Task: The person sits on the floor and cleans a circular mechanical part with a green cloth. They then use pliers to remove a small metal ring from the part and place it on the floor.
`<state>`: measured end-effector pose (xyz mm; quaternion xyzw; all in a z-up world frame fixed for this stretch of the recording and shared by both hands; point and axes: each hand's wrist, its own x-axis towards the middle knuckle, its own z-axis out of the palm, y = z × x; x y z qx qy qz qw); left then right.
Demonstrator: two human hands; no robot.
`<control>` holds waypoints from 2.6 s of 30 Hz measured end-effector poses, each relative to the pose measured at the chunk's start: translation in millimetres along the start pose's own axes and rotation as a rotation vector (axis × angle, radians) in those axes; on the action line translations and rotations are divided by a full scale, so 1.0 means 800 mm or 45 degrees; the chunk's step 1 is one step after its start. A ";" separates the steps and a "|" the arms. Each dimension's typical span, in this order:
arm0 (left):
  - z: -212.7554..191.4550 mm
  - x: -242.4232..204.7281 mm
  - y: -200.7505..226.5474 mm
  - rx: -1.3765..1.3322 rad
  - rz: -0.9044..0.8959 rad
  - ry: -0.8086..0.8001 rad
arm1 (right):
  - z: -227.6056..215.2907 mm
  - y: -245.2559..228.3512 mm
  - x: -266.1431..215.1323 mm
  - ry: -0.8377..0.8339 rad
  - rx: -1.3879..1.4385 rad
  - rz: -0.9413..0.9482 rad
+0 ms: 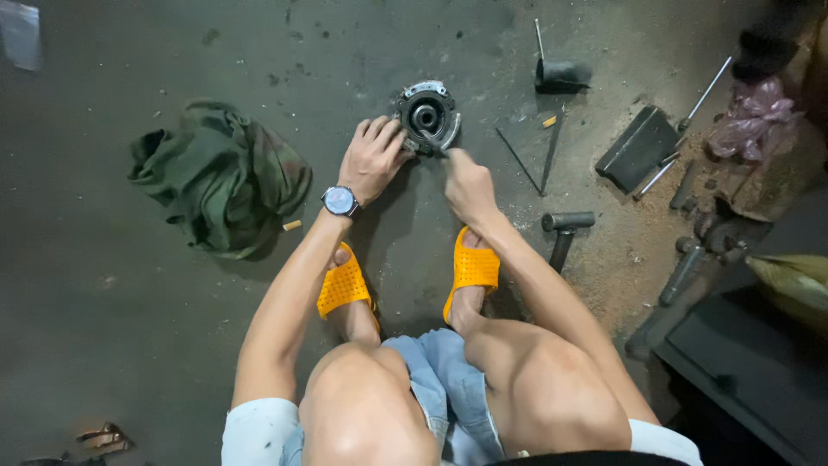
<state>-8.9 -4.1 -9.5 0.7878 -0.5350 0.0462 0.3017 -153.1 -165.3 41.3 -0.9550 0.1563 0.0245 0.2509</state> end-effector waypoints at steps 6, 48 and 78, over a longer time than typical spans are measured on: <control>0.002 -0.001 0.004 0.052 -0.010 -0.030 | -0.021 -0.015 0.006 -0.164 0.136 0.157; -0.217 0.351 -0.037 0.076 -0.348 -0.576 | -0.178 0.160 0.080 0.101 -0.077 1.050; -0.256 0.239 -0.153 0.015 -0.750 -0.534 | -0.182 0.079 -0.025 -0.297 -0.037 1.000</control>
